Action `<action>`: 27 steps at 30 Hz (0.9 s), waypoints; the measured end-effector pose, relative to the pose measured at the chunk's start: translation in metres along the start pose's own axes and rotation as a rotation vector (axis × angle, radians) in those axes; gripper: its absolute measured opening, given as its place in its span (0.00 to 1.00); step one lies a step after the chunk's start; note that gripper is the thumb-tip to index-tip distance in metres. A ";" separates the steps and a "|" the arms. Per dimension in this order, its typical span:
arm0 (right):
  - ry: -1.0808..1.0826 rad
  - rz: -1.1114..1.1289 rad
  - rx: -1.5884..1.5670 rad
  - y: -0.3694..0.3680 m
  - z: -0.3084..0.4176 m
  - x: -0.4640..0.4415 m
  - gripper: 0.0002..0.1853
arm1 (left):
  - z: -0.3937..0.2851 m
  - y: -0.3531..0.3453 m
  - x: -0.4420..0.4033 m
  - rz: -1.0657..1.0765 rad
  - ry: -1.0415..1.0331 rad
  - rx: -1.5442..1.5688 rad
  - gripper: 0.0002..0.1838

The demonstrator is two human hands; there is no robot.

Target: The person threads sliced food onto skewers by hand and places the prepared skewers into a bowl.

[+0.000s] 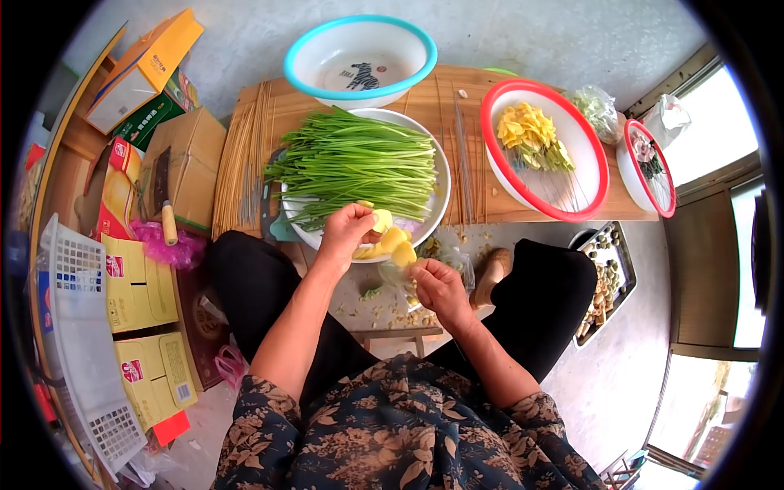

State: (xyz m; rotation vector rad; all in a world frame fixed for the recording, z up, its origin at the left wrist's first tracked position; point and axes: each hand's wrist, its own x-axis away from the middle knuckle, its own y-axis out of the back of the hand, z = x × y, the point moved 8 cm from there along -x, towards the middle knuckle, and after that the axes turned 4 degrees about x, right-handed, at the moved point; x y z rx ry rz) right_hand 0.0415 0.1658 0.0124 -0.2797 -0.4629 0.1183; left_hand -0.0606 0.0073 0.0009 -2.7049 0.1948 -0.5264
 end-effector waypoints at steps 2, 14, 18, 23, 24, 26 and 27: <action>0.026 -0.004 0.044 -0.001 0.001 0.000 0.09 | 0.008 0.004 0.001 -0.037 0.055 0.059 0.08; 0.040 0.023 0.095 -0.002 0.002 0.000 0.09 | 0.028 0.019 0.002 -0.101 0.270 0.138 0.08; 0.041 0.027 0.142 -0.003 0.002 0.000 0.08 | 0.019 0.024 0.001 -0.146 0.182 -0.021 0.07; 0.047 0.027 0.196 -0.004 0.007 0.003 0.08 | 0.020 0.025 0.002 -0.170 0.189 0.032 0.07; 0.049 0.031 0.200 -0.004 0.008 0.004 0.08 | 0.022 0.025 0.002 -0.169 0.224 0.078 0.07; 0.052 0.035 0.205 -0.004 0.009 0.005 0.08 | 0.023 0.023 0.005 -0.173 0.264 0.121 0.07; 0.053 0.042 0.203 -0.004 0.009 0.006 0.08 | 0.025 0.021 0.006 -0.175 0.305 0.163 0.07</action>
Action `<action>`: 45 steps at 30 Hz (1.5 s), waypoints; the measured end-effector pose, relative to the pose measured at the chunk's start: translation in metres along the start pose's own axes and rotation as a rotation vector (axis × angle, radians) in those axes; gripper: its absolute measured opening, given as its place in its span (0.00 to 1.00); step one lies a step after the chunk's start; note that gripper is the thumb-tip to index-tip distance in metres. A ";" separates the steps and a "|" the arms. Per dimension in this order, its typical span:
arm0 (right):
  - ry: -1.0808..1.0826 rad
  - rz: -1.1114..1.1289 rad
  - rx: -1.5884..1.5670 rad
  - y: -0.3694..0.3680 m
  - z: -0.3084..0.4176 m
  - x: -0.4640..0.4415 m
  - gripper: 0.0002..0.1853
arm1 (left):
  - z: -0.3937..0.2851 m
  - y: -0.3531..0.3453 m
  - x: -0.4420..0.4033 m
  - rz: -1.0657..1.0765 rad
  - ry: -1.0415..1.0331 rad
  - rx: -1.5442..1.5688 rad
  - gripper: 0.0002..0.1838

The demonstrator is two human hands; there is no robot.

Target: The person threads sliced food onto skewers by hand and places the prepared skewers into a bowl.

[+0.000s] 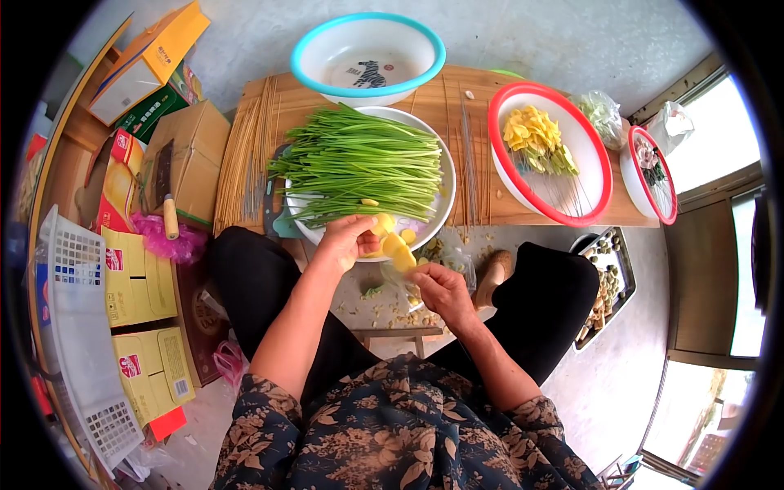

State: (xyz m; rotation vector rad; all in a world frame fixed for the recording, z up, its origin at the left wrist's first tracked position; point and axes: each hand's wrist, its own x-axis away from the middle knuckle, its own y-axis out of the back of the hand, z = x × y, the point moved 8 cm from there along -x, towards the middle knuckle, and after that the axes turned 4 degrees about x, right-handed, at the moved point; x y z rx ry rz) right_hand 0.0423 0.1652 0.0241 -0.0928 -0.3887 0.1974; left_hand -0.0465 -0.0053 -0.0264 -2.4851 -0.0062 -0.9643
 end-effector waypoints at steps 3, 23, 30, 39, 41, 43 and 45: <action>0.000 0.015 -0.017 0.000 0.002 0.002 0.08 | 0.003 -0.004 0.001 0.064 0.079 0.076 0.07; -0.016 0.090 0.002 0.003 0.006 0.006 0.10 | -0.004 -0.013 0.008 0.223 0.140 0.148 0.09; 0.008 0.090 0.005 0.003 0.007 0.006 0.10 | -0.002 -0.017 0.008 0.262 0.185 0.190 0.10; -0.001 0.074 -0.021 0.005 0.008 0.004 0.08 | 0.004 -0.018 0.007 0.248 0.210 0.177 0.13; -0.007 0.076 -0.026 0.004 0.007 0.004 0.08 | 0.005 -0.016 0.007 0.259 0.192 0.149 0.13; -0.038 0.088 -0.048 0.003 0.001 0.003 0.08 | 0.005 -0.013 0.005 0.268 0.174 0.124 0.13; -0.040 0.087 -0.057 0.002 -0.002 0.001 0.09 | 0.002 -0.013 0.003 0.313 0.141 0.040 0.12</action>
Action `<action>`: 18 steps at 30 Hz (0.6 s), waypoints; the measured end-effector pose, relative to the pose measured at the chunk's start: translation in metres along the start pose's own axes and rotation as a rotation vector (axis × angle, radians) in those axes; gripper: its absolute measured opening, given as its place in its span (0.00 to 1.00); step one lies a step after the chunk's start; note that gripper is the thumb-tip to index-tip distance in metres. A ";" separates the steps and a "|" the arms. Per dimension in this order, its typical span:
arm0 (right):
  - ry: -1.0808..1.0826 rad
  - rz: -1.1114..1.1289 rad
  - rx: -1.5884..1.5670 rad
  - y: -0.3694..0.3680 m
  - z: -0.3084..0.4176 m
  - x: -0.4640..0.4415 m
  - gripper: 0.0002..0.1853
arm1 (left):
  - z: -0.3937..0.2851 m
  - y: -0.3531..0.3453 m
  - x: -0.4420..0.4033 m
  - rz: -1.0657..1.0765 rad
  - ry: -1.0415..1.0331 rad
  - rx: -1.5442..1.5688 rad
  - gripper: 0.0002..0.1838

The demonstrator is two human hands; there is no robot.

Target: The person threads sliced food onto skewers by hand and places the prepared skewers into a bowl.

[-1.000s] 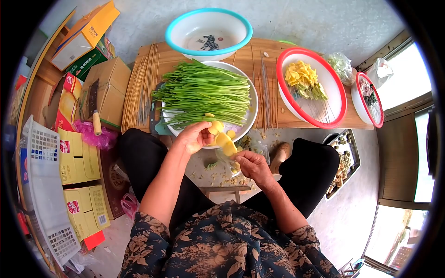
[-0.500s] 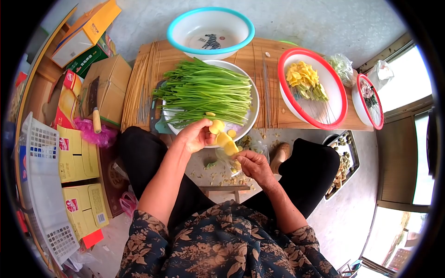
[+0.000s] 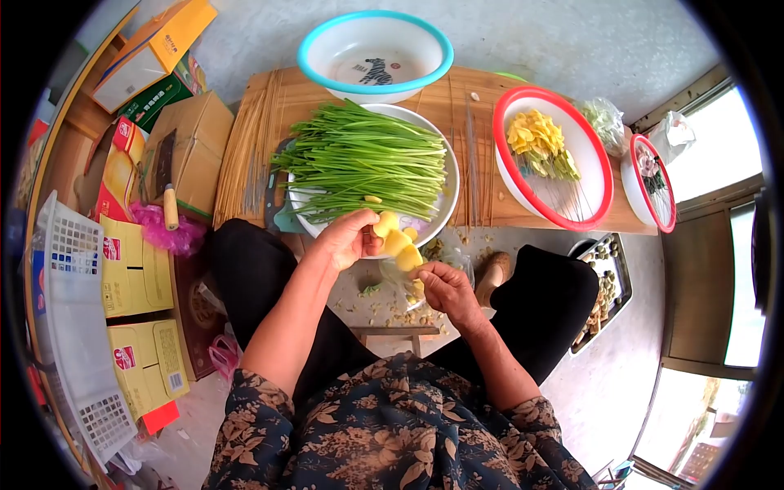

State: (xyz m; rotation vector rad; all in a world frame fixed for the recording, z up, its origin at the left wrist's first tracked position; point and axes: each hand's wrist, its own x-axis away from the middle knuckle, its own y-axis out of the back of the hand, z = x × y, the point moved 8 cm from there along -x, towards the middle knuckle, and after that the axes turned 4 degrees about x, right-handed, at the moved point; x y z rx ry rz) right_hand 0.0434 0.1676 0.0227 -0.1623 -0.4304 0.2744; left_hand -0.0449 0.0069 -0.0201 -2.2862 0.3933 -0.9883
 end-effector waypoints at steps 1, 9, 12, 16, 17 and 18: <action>0.002 -0.004 -0.011 -0.001 0.000 -0.001 0.09 | 0.001 -0.001 0.000 -0.001 -0.003 0.000 0.12; 0.037 -0.084 0.076 0.005 -0.004 -0.005 0.07 | -0.016 -0.007 0.007 -0.181 -0.351 0.070 0.10; 0.079 -0.091 0.087 0.006 -0.005 -0.008 0.07 | -0.017 -0.012 0.008 -0.171 -0.350 0.030 0.08; 0.102 -0.107 0.076 0.003 -0.006 -0.007 0.07 | -0.014 -0.010 0.005 -0.179 -0.336 0.053 0.08; 0.101 -0.108 0.075 0.003 -0.005 -0.007 0.07 | -0.013 -0.008 0.004 -0.187 -0.314 0.053 0.08; 0.079 -0.104 0.060 0.002 -0.005 -0.007 0.08 | -0.012 -0.007 0.003 -0.195 -0.293 0.054 0.08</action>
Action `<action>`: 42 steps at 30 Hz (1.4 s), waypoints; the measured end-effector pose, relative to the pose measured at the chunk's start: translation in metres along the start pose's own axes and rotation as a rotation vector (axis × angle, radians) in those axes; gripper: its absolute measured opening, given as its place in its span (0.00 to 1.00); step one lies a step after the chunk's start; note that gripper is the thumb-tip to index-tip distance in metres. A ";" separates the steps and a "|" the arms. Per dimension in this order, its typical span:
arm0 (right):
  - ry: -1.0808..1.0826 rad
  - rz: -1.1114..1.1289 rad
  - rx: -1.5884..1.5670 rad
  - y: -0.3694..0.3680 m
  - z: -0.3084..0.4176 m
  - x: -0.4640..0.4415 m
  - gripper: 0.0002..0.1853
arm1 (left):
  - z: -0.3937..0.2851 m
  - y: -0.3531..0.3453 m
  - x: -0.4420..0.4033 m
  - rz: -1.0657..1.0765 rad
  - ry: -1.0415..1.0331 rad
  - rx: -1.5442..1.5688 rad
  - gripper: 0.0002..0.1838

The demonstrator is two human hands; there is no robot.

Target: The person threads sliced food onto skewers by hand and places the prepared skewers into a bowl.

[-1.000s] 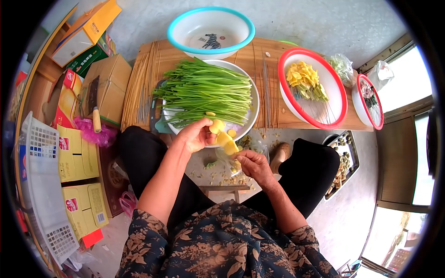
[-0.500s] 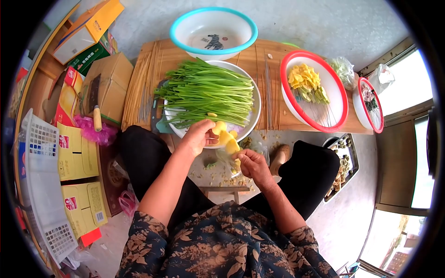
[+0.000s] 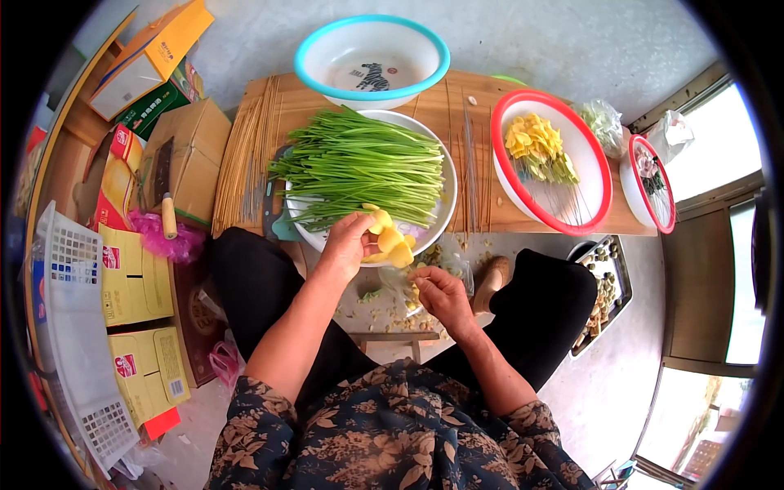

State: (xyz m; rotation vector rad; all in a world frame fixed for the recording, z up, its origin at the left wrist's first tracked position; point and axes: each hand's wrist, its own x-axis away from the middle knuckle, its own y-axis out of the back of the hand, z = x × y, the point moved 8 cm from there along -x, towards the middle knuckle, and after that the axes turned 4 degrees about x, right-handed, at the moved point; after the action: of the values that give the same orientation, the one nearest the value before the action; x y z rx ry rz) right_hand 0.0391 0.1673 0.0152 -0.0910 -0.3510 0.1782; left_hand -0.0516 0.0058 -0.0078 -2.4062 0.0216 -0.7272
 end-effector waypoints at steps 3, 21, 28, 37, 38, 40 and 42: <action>-0.044 0.013 -0.037 0.000 -0.001 0.000 0.08 | 0.001 0.002 0.000 -0.012 0.027 0.000 0.09; -0.164 0.105 -0.248 -0.010 -0.007 0.002 0.11 | 0.004 0.001 0.000 0.026 0.075 -0.048 0.16; -0.159 0.111 -0.234 -0.011 -0.004 0.002 0.12 | 0.007 0.003 -0.003 0.043 0.071 -0.035 0.16; -0.044 -0.043 0.195 -0.002 0.022 0.008 0.10 | -0.014 0.013 -0.005 -0.066 -0.059 0.057 0.11; 0.041 -0.098 0.382 0.002 0.025 0.009 0.09 | -0.019 0.015 -0.005 -0.081 -0.077 0.052 0.11; 0.123 -0.109 0.473 0.002 0.031 0.013 0.09 | -0.028 0.014 -0.003 -0.092 -0.102 0.049 0.12; 0.154 -0.138 0.510 0.004 0.041 0.015 0.08 | -0.027 0.007 0.000 -0.059 -0.082 0.032 0.13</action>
State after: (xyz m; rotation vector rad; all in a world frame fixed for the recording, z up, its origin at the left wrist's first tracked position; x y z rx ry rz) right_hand 0.0381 0.1761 0.0576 0.4199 -0.1494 0.1189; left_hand -0.0646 -0.0150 0.0059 -2.4125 -0.0938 -0.6502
